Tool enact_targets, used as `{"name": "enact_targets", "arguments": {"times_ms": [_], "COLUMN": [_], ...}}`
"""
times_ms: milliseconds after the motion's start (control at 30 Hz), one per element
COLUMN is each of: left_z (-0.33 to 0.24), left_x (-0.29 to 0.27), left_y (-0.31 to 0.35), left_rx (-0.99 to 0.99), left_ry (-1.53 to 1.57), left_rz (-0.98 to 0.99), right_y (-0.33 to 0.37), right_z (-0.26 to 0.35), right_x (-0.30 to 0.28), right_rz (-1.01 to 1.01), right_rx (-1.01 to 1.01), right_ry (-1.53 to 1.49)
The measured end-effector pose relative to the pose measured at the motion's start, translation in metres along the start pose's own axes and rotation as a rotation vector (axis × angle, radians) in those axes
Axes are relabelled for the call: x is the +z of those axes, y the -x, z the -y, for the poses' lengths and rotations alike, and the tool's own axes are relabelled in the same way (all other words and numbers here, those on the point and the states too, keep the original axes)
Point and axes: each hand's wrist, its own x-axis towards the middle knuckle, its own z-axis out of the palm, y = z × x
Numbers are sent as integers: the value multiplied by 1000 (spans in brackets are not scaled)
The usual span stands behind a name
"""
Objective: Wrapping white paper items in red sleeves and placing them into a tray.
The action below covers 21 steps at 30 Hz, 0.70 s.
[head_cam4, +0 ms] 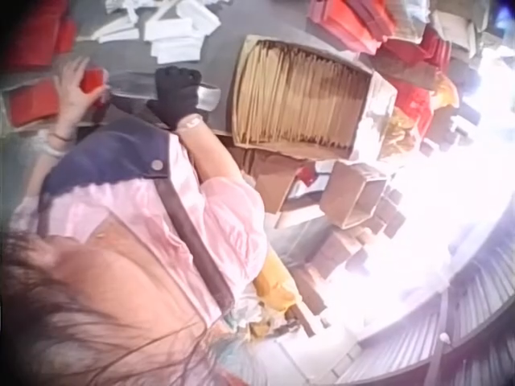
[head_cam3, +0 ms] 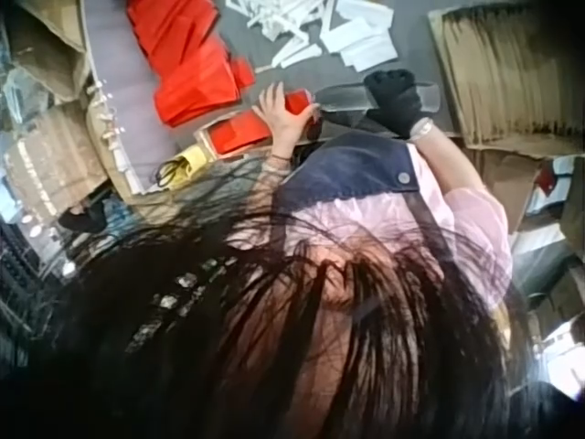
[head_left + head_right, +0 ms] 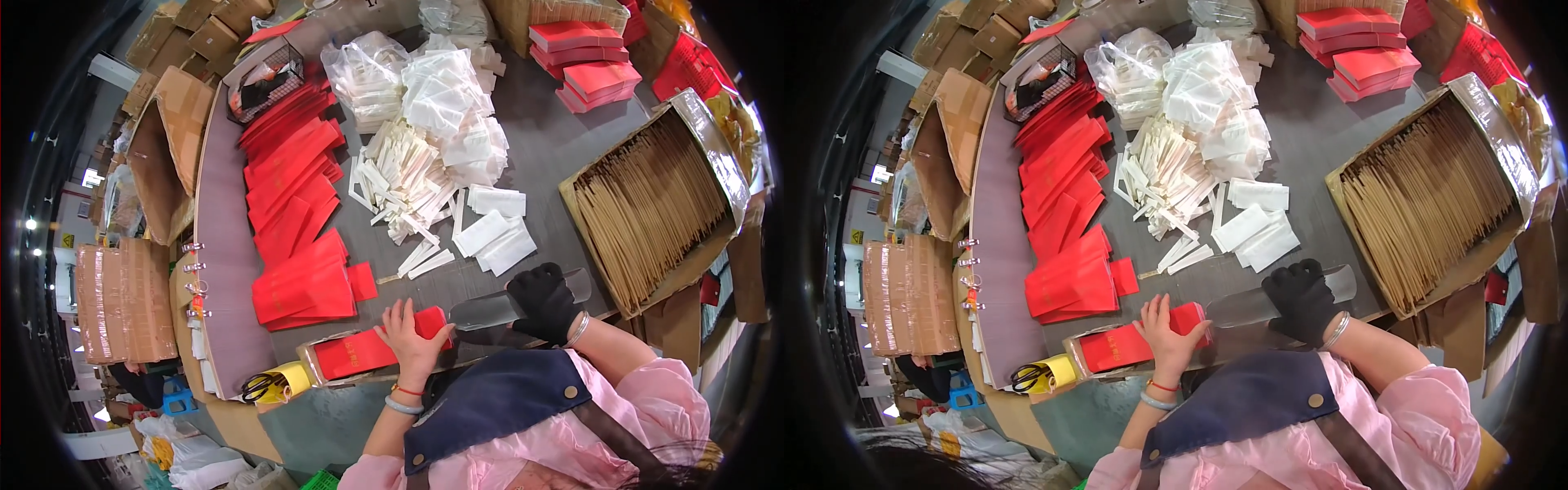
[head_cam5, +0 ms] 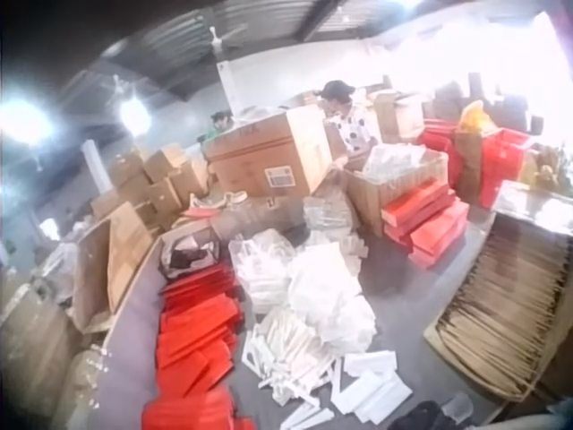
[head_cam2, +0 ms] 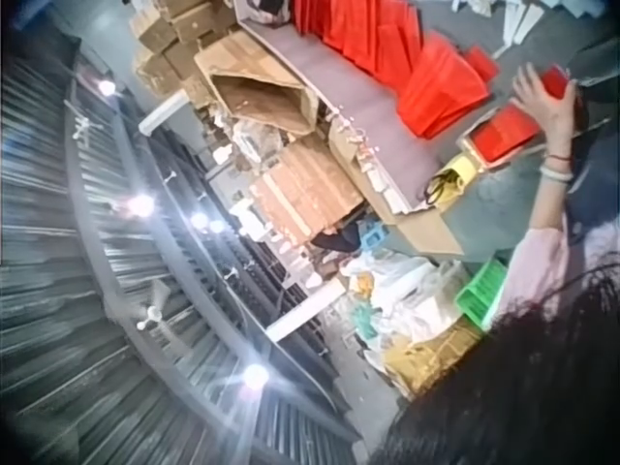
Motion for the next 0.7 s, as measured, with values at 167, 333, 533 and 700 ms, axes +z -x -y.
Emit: {"name": "enact_targets", "arguments": {"times_ms": [167,333,533,700], "left_z": [9,5,1,1], "left_x": [0,-5,-18,3], "left_y": [-1,-2,-27,-91], "left_rx": [2,12,44,326], "left_ry": [66,90,105,26], "left_rz": [30,44,181,-7], "right_y": [0,-22,-41,2], "right_z": [0,12,35,-41], "right_x": [-2,15,35,29], "right_rz": [-7,140,29,-553], "right_rx": [-7,-81,-158,67], "right_ry": [-1,-105,-326,-185]}}
